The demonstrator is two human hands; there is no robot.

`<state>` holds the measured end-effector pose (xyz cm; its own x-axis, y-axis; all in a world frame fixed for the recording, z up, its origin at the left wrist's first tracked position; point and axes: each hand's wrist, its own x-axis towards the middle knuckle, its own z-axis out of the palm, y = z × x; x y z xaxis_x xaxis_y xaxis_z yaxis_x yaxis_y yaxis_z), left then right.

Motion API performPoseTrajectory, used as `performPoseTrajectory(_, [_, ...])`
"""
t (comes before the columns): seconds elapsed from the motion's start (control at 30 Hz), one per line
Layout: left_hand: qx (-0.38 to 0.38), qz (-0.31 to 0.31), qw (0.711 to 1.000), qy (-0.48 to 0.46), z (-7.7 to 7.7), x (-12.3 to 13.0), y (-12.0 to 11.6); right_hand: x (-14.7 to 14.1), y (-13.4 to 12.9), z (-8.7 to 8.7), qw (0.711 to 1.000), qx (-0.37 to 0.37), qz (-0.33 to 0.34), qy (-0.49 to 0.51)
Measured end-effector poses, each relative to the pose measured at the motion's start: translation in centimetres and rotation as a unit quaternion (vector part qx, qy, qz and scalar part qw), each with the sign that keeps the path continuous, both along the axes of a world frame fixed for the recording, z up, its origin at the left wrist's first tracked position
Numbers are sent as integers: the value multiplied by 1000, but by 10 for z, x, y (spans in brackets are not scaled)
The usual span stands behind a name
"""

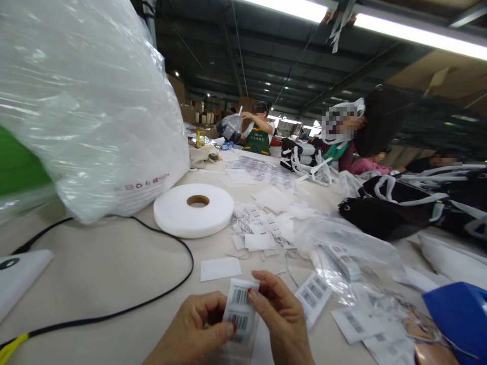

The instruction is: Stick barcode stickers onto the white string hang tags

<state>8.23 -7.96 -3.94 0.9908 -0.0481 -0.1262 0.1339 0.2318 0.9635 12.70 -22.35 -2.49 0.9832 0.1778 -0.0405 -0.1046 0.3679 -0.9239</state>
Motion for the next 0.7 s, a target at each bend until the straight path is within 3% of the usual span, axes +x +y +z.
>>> performPoseTrajectory(0.1, [-37, -6, 999, 7, 8, -2, -4, 0, -1, -4, 1000, -24, 6, -2])
performPoseTrajectory(0.2, [-68, 11, 997, 26, 16, -3, -6, -2, -2, -9, 988, -125, -9, -93])
performPoseTrajectory(0.33, [-57, 40, 997, 16, 21, -4, -5, -3, -5, -14, 903, -275, -62, -324])
performPoseTrajectory(0.4, [-43, 48, 998, 0, 22, -4, -3, -1, -8, -14, 865, -309, -13, -395])
performPoseTrajectory(0.47, [-22, 48, 998, -20, 22, -4, -2, 1, -11, -14, 844, -317, 32, -431])
performPoseTrajectory(0.57, [-2, 39, 999, -21, 22, -5, -2, 3, -12, -11, 853, -301, 66, -422])
performPoseTrajectory(0.7, [24, 43, 999, -12, 23, -6, -2, -1, -7, -12, 889, -259, 82, -368])
